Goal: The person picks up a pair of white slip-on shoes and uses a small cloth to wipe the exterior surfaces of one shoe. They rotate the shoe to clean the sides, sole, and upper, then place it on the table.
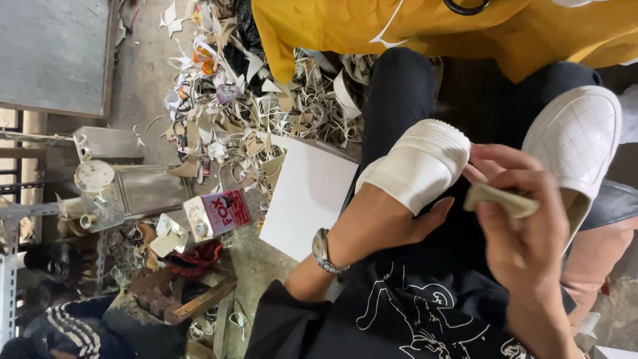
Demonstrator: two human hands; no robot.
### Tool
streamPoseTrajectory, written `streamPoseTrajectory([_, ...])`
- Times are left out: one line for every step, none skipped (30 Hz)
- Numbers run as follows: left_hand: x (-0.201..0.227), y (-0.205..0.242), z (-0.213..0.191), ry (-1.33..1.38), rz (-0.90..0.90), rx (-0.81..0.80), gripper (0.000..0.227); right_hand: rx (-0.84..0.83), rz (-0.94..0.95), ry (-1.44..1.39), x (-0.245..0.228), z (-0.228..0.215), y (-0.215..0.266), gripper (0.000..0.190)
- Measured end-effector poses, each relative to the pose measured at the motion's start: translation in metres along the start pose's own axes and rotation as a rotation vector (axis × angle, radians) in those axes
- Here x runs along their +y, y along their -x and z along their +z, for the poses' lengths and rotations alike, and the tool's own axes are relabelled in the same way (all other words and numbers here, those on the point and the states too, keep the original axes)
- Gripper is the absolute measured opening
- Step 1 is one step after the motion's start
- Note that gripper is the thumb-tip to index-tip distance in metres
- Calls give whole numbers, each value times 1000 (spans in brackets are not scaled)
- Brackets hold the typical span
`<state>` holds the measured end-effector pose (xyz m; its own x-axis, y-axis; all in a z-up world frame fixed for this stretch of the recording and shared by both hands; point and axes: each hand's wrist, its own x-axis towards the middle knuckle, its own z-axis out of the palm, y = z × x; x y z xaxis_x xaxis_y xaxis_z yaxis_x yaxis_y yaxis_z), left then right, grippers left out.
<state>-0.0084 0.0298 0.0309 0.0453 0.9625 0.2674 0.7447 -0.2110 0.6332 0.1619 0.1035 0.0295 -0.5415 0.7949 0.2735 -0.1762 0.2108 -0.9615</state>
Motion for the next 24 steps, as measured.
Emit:
streamPoseTrajectory([4, -2, 0, -12, -25, 70, 41, -17, -4, 95, 0, 2, -2, 16])
streamPoseTrajectory([9, -5, 0, -24, -50, 140, 33, -35, -8, 188, 0, 4, -5, 14])
streamPoseTrajectory([12, -5, -3, -22, -49, 135, 33, -31, -5, 189, 3, 2, -3, 14])
streamPoseTrajectory([16, -5, -5, 66, -81, 105, 44, -20, -19, 222, 6, 1, -1, 12])
streamPoseTrajectory([19, -4, -7, 154, -112, 75, 56, -10, -32, 255, 10, 0, 1, 9])
streamPoseTrajectory([14, 1, 8, 158, -117, 75, 56, -13, -26, 256, 6, 0, 1, 9])
streamPoseTrajectory([8, 5, 23, 138, -122, 36, 47, -36, -16, 352, 3, 1, 0, 10])
streamPoseTrajectory([2, 9, 37, 117, -121, -6, 38, -53, -7, 448, 0, 2, 0, 11])
streamPoseTrajectory([3, 11, 39, 121, -121, -10, 38, -51, -2, 450, -5, 5, -3, 11])
streamPoseTrajectory([4, 13, 43, 62, -110, -19, 29, -26, -75, 433, -9, 8, -4, 10])
streamPoseTrajectory([5, 15, 46, 3, -99, -28, 23, -1, -148, 416, -13, 11, -6, 9])
streamPoseTrajectory([7, 12, 46, 9, -101, -33, 23, 0, -140, 419, -12, 10, -8, 9])
streamPoseTrajectory([9, 10, 45, -59, -33, -12, 22, 59, -95, 359, -11, 9, -10, 7])
streamPoseTrajectory([10, 7, 46, -128, 37, 16, 22, 114, -55, 300, -9, 7, -13, 6])
streamPoseTrajectory([5, 11, 51, -123, 36, 18, 22, 112, -53, 306, -12, 4, -11, 6])
streamPoseTrajectory([0, 16, 55, -98, 18, -24, 26, -3, -80, 340, -15, 2, -8, 10])
streamPoseTrajectory([-5, 22, 59, -73, 1, -66, 32, -118, -104, 373, -19, 1, -5, 15])
streamPoseTrajectory([1, 15, 53, -72, 3, -67, 32, -115, -103, 374, -16, -1, -9, 15])
streamPoseTrajectory([7, 9, 47, -79, 65, -23, 29, -5, -92, 390, -14, -3, -12, 19])
streamPoseTrajectory([13, 2, 41, -86, 126, 24, 26, 102, -80, 403, -13, -4, -15, 24])
streamPoseTrajectory([11, 2, 40, -86, 126, 25, 26, 101, -81, 404, -18, -7, -8, 24])
streamPoseTrajectory([10, 0, 38, -147, 142, 16, 21, -17, -96, 428, -24, -9, -2, 17])
streamPoseTrajectory([8, -1, 37, -207, 157, 8, 16, -137, -111, 452, -30, -11, 4, 17])
streamPoseTrajectory([6, 0, 34, -207, 154, 6, 16, -138, -108, 450, -31, -11, 1, 17])
